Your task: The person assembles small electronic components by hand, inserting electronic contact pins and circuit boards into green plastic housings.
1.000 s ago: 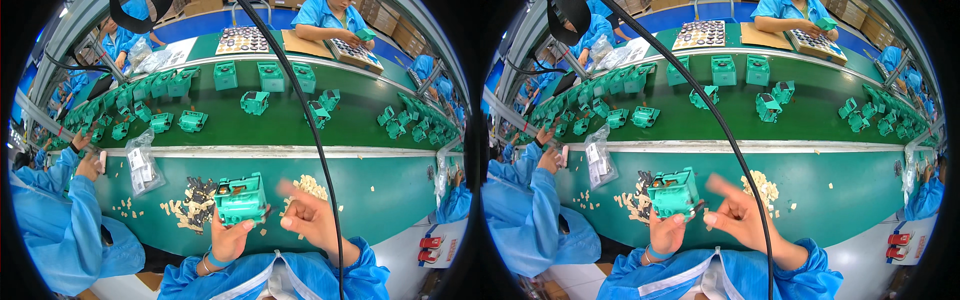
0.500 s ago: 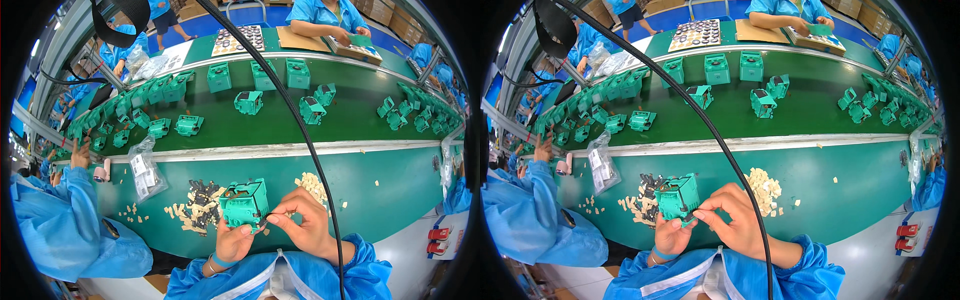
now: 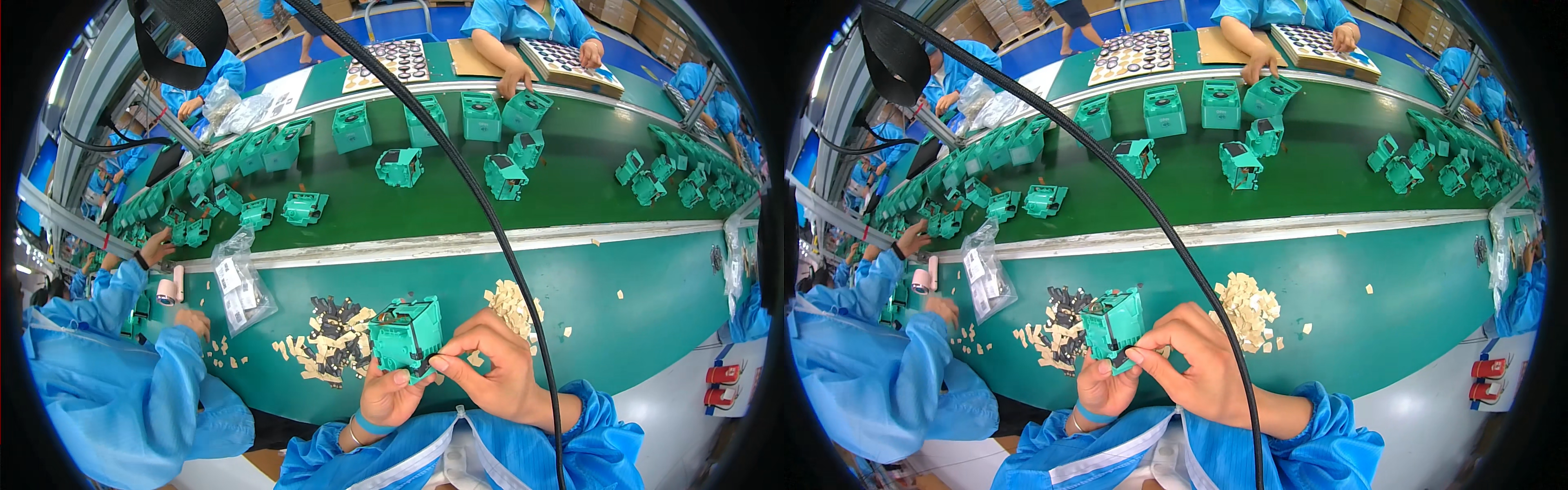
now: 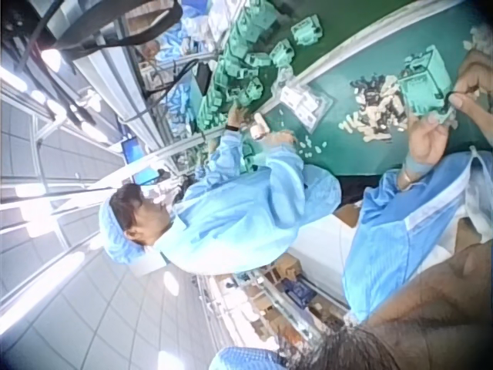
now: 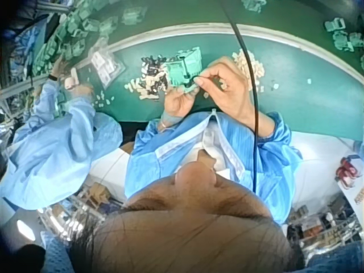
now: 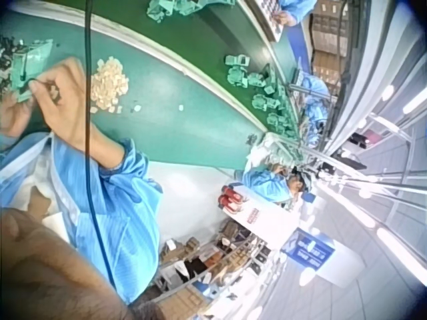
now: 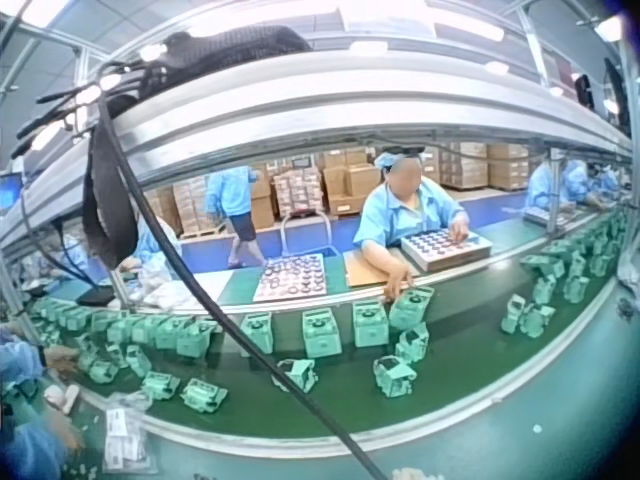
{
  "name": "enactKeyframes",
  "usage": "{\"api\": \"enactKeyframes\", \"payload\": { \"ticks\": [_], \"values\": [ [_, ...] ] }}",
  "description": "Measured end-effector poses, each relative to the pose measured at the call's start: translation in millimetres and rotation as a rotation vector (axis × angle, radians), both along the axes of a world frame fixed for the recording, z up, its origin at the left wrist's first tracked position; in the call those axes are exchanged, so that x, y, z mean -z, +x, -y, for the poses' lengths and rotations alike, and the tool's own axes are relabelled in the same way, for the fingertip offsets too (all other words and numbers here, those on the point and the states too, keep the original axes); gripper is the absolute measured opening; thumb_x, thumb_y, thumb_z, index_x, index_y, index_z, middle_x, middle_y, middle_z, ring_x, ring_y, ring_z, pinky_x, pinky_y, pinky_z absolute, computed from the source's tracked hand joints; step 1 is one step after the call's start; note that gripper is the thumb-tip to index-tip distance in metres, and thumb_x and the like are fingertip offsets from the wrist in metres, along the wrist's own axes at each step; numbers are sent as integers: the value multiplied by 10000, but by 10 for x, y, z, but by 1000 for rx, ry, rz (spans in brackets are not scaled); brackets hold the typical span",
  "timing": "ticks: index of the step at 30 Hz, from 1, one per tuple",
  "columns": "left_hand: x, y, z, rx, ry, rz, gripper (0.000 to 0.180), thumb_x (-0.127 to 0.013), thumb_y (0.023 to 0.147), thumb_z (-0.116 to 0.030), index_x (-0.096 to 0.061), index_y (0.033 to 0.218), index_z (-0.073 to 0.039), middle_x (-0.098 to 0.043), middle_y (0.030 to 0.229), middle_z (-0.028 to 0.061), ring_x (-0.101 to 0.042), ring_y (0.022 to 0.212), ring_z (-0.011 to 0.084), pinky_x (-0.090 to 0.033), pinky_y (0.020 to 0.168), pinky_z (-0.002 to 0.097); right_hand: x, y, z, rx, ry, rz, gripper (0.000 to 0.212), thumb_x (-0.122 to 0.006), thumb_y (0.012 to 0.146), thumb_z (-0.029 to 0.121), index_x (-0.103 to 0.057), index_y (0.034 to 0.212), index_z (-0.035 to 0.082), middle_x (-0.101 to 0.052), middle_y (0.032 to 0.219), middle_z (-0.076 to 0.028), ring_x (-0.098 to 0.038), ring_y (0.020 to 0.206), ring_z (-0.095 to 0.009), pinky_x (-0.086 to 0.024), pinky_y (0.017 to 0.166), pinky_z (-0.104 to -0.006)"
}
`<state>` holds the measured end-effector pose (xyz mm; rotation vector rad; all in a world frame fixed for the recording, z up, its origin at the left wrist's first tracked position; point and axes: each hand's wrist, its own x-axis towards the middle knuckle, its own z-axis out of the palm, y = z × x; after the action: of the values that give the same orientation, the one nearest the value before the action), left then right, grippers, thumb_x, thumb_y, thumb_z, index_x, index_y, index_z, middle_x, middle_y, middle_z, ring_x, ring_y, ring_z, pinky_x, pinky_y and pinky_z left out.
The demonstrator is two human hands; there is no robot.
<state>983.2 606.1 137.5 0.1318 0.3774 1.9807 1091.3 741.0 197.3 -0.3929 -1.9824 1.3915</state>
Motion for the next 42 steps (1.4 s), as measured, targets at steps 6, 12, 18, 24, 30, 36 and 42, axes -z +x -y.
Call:
{"api": "enactKeyframes", "payload": {
  "ticks": [6, 12, 18, 24, 30, 36, 42],
  "values": [
    [12, 31, -12, 7, 13, -21, 483, -575, 817, 24, -419, 1274, 36, -592, 1161, 201, -622, 1030, 312, -547, 859, 441, -21, 37, -12, -9, -35, 15, 122, -755, 765, 78, -649, 808, 36, -576, 773, -65, -564, 670, -139, -433, 562, -252],
    [30, 65, -68, -7, 62, -41, 557, -596, 798, 18, -379, 1311, 28, -585, 1170, 203, -617, 1037, 336, -547, 869, 439, 6, 113, -86, -67, -197, 67, 170, -748, 772, 56, -602, 855, 27, -539, 795, -39, -547, 698, -102, -436, 593, -234],
    [65, 69, -55, 32, 45, 12, 583, -604, 794, 15, -374, 1329, 31, -583, 1177, 204, -601, 1066, 368, -556, 875, 401, 128, 60, -127, 13, -669, -25, 361, -771, 778, 159, -537, 1010, 10, -513, 810, -9, -447, 571, -31, -375, 500, -195],
    [78, 94, -77, -10, 53, 23, 545, -597, 801, 24, -397, 1307, 41, -582, 1182, 209, -602, 1059, 381, -559, 872, 400, 214, -1, -158, -230, -625, 144, 231, -676, 866, 215, -606, 932, 5, -554, 769, -21, -479, 602, -47, -400, 518, -220],
    [60, 75, -96, -210, -444, -572, 757, -644, 817, -2, -214, 1440, -20, -520, 1244, 166, -584, 1089, 269, -499, 909, 356, 335, -108, -244, -245, -293, 209, 349, -690, 854, 250, -613, 1092, 6, -608, 818, -30, -539, 679, -92, -444, 623, -217],
    [-28, -323, 150, -367, -1088, -1663, 444, -765, 748, -126, -613, 1159, -53, -601, 1072, 112, -618, 932, 215, -514, 730, 315, 852, -633, -1258, -43, -723, 310, 366, -653, 886, 300, -612, 974, -53, -613, 815, -64, -582, 701, -120, -489, 630, -251],
    [121, -882, 336, -559, -1352, -1887, 139, -697, 761, -86, -658, 894, -71, -570, 863, 80, -518, 835, 283, -445, 727, 385, 1129, -1094, -1827, 131, -706, 270, 606, -655, 877, 358, -505, 1176, -147, -592, 1012, -174, -613, 808, -166, -515, 752, -260]
  ]
}}
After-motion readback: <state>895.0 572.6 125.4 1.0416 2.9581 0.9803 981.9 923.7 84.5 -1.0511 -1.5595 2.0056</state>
